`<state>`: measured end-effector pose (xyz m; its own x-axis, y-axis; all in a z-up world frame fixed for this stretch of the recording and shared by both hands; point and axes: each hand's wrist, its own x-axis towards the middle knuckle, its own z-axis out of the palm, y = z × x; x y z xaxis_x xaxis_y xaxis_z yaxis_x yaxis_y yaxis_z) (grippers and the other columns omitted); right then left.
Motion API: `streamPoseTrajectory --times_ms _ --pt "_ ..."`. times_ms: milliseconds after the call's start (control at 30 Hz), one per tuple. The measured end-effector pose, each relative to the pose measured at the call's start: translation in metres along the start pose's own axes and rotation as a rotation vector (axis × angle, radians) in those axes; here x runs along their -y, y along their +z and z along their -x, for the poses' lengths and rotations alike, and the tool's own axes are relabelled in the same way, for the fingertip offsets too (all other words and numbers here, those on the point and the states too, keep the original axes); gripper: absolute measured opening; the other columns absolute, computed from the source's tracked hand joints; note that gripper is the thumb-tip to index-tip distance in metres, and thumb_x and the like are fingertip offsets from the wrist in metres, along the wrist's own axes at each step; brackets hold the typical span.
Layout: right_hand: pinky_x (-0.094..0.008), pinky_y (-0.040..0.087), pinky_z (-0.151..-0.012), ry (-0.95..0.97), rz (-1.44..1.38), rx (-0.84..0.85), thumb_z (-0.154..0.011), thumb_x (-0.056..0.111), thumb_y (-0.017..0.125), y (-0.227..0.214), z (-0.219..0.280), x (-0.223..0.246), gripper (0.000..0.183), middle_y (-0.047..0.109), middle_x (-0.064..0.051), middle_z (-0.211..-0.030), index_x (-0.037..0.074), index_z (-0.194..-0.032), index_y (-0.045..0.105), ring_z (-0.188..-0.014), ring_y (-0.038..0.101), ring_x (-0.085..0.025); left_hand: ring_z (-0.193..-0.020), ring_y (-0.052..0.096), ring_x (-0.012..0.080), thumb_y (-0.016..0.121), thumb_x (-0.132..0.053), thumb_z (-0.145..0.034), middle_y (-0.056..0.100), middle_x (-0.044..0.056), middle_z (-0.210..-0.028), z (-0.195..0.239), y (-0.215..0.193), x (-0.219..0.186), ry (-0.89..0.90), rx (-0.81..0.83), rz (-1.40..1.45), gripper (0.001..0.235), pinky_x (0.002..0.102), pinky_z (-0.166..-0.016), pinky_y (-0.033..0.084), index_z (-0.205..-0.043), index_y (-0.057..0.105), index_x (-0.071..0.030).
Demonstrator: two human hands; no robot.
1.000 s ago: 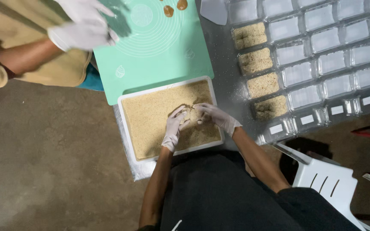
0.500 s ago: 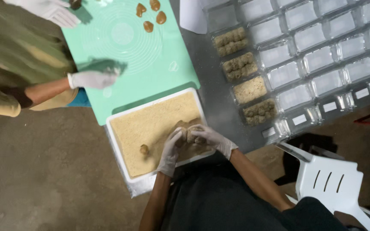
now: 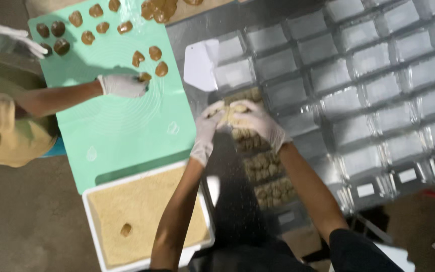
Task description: The person rolls small brown dough pieces in a tray of sesame seeds and places them into clear plastic containers. Another person shapes dough on a green mat nearby. The camera wearer repeatedly coats the dough and arranges the finished pieces in rows within the containers.
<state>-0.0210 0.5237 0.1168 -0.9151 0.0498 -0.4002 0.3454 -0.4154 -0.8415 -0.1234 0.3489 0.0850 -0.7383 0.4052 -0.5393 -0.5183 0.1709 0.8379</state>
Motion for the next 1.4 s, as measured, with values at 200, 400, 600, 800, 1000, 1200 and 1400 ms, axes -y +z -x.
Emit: streamPoseTrajectory --times_ms 200,400,600,800,1000,1200,1400 --pt "-0.029 0.062 -0.088 -0.089 0.288 -0.063 -0.088 0.01 0.074 -0.103 -0.139 -0.003 0.043 0.071 -0.008 -0.116 0.003 -0.129 0.063 -0.104 0.071 -0.019 -0.082 0.072 0.014 0.072 -0.004 -0.09 0.078 0.008 -0.101 -0.144 0.053 0.01 0.202 -0.093 -0.075 0.03 0.026 -0.074 0.06 -0.12 0.074 -0.003" --pt "-0.028 0.06 -0.087 -0.162 0.564 -0.087 -0.083 0.002 0.078 -0.124 -0.187 -0.059 0.038 0.074 -0.006 -0.112 0.009 -0.119 0.071 -0.101 0.071 -0.017 -0.077 0.073 0.0202 0.078 -0.015 -0.09 0.078 0.016 -0.091 -0.16 0.055 0.035 0.181 -0.288 -0.623 0.031 0.034 -0.074 0.058 -0.118 0.074 -0.003" --pt "-0.027 0.066 -0.077 0.01 0.505 -0.115 -0.085 0.006 0.073 -0.116 -0.178 -0.035 0.036 0.072 -0.002 -0.112 0.014 -0.12 0.069 -0.094 0.073 -0.014 -0.076 0.075 0.0219 0.067 -0.016 -0.093 0.077 0.013 -0.097 -0.15 0.069 0.013 0.189 -0.252 -0.784 0.033 0.036 -0.071 0.061 -0.126 0.07 -0.011" --pt "-0.025 0.063 -0.071 -0.042 0.669 -0.073 -0.089 0.007 0.071 -0.119 -0.178 -0.036 0.036 0.073 -0.005 -0.116 0.014 -0.125 0.068 -0.087 0.073 -0.016 -0.083 0.075 0.027 0.066 -0.012 -0.096 0.076 0.018 -0.104 -0.151 0.056 0.016 0.499 -0.267 -1.119 0.027 0.039 -0.079 0.062 -0.122 0.073 -0.006" --pt "-0.025 0.064 -0.068 -0.036 0.594 -0.047 -0.093 0.008 0.068 -0.119 -0.17 -0.021 0.035 0.069 -0.006 -0.127 0.012 -0.128 0.065 -0.083 0.074 -0.017 -0.081 0.075 0.0268 0.062 -0.006 -0.096 0.074 0.019 -0.105 -0.147 0.052 0.007 0.396 -0.218 -1.124 0.028 0.037 -0.075 0.062 -0.122 0.072 -0.007" --pt "-0.023 0.067 -0.07 0.004 0.465 -0.147 -0.093 0.005 0.065 -0.129 -0.162 -0.015 0.037 0.069 -0.012 -0.126 0.01 -0.13 0.063 -0.091 0.076 -0.015 -0.079 0.074 0.0232 0.065 -0.007 -0.093 0.074 0.015 -0.106 -0.147 0.058 -0.02 0.412 -0.11 -0.894 0.025 0.035 -0.077 0.062 -0.115 0.078 -0.009" --pt "-0.027 0.063 -0.065 0.136 0.709 -0.222 -0.094 0.011 0.067 -0.13 -0.158 -0.017 0.035 0.076 -0.01 -0.111 0.013 -0.13 0.064 -0.083 0.076 -0.018 -0.09 0.073 0.0227 0.073 -0.011 -0.088 0.073 0.011 -0.114 -0.169 0.057 -0.014 0.467 0.057 -0.971 0.024 0.034 -0.085 0.062 -0.112 0.077 -0.009"
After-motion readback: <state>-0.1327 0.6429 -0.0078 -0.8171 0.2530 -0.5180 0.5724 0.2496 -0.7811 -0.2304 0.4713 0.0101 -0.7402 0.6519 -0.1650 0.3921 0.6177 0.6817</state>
